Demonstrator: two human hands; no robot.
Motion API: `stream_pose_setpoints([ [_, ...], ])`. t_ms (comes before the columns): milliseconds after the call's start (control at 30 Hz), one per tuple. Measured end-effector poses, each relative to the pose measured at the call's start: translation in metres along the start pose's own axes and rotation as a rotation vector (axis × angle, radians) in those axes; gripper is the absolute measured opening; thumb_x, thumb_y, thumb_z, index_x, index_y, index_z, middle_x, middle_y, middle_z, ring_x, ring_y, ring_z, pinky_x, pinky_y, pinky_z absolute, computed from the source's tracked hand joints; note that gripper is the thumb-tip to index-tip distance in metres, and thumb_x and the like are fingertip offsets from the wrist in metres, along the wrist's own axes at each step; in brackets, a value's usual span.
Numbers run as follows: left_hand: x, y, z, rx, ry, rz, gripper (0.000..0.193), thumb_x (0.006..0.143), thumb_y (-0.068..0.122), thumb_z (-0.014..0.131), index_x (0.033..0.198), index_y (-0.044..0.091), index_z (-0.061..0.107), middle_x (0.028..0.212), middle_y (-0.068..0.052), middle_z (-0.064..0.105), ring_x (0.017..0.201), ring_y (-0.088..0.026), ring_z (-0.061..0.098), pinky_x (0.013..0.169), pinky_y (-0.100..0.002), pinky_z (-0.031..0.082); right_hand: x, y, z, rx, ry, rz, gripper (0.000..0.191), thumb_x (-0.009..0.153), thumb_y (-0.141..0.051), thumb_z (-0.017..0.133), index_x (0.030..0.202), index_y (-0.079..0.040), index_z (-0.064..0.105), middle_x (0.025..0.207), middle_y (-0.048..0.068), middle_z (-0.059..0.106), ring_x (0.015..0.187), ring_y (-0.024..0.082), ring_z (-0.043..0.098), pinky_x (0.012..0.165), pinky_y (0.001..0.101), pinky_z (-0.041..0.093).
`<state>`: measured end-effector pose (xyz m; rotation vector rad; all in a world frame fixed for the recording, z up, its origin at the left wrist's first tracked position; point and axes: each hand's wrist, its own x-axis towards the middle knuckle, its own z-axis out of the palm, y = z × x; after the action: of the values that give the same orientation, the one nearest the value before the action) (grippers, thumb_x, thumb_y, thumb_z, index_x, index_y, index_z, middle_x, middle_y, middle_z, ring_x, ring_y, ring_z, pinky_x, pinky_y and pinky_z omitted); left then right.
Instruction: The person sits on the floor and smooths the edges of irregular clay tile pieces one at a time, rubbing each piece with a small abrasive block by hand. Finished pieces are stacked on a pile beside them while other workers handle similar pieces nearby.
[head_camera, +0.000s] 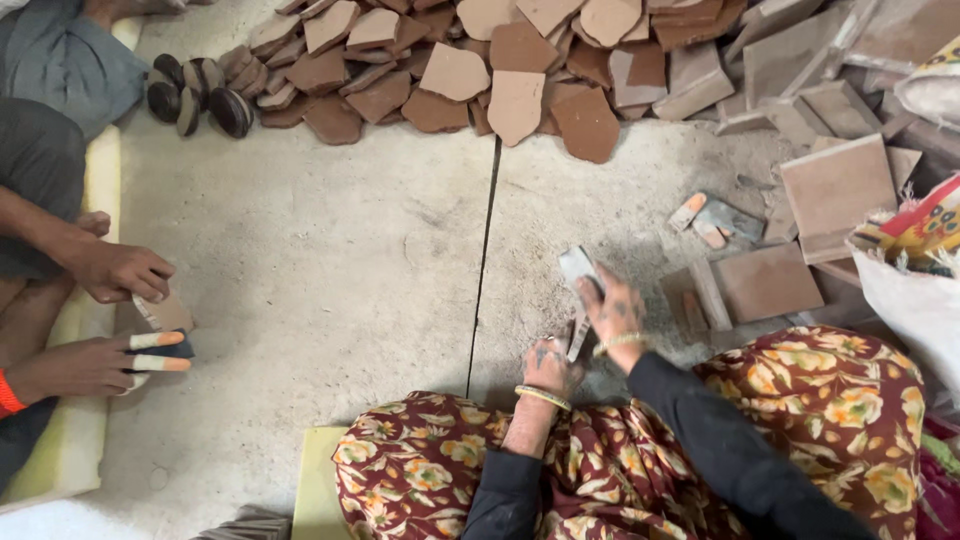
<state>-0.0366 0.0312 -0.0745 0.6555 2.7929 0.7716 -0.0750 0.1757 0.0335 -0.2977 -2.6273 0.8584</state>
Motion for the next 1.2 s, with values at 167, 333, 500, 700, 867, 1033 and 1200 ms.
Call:
stream_pose_setpoints([
  [167,0.004,0.003,-0.002,0.068,0.005,-0.002,0.048,0.083,0.026,0.068,0.126,0.006,0.063,0.102,-0.018,0.071,0.101,-0.040,0.065,0.088,-0.054,0.052,-0.007,0.005,0.004,0.002,-0.183,0.182,0.049,0.096,-0.041,0.064,0.136,-0.013,0.067,0.090,0.026,0.073,0.079,0.043,0.073,0.073,0.0487,0.057],
  [333,0.007,0.002,-0.013,-0.090,-0.048,-0.015,0.050,0.089,0.032,0.068,0.135,0.013,0.061,0.114,-0.017,0.070,0.105,-0.041,0.064,0.092,-0.054,0.051,0.017,0.015,0.003,0.113,0.027,-0.045,0.043,0.097,-0.042,0.066,0.121,-0.006,0.073,0.096,0.024,0.074,0.083,0.042,0.073,0.070,0.0463,0.058],
  [500,0.007,0.000,-0.012,-0.006,-0.121,-0.053,0.066,0.083,0.025,0.065,0.147,0.015,0.052,0.126,-0.014,0.066,0.115,-0.036,0.061,0.101,-0.053,0.046,-0.003,0.002,0.001,0.141,-0.109,0.035,0.050,0.098,-0.047,0.061,0.132,-0.011,0.067,0.084,0.023,0.073,0.071,0.038,0.073,0.064,0.0458,0.057],
  [700,0.011,-0.005,0.010,0.196,-0.038,0.043,0.061,0.094,0.035,0.059,0.149,0.011,0.047,0.136,-0.017,0.057,0.129,-0.037,0.049,0.112,-0.058,0.033,0.007,0.005,0.002,-0.040,-0.053,-0.014,0.047,0.101,-0.047,0.059,0.133,-0.014,0.068,0.079,0.024,0.070,0.064,0.040,0.068,0.059,0.0470,0.055],
  [867,0.012,-0.008,0.009,0.159,-0.014,0.057,0.070,0.089,0.040,0.061,0.150,0.010,0.045,0.140,-0.020,0.052,0.132,-0.041,0.044,0.111,-0.056,0.032,0.004,0.015,0.006,0.102,0.178,-0.181,0.044,0.105,-0.049,0.060,0.130,-0.013,0.067,0.086,0.020,0.074,0.067,0.035,0.072,0.060,0.0440,0.057],
  [1033,0.012,-0.003,0.004,0.000,0.047,0.060,0.068,0.086,0.031,0.056,0.151,0.012,0.047,0.151,-0.012,0.052,0.132,-0.035,0.049,0.112,-0.059,0.031,-0.006,0.007,0.009,-0.115,-0.078,-0.014,0.051,0.098,-0.047,0.060,0.139,-0.018,0.065,0.058,0.020,0.062,0.047,0.035,0.061,0.050,0.0481,0.050],
  [1200,0.017,-0.004,-0.002,0.216,-0.062,0.052,0.055,0.097,0.035,0.053,0.148,0.014,0.052,0.138,-0.015,0.059,0.131,-0.034,0.052,0.118,-0.058,0.031,-0.002,0.003,0.007,-0.099,0.000,-0.103,0.051,0.099,-0.049,0.057,0.141,-0.019,0.062,0.058,0.014,0.062,0.047,0.031,0.058,0.047,0.0439,0.050],
])
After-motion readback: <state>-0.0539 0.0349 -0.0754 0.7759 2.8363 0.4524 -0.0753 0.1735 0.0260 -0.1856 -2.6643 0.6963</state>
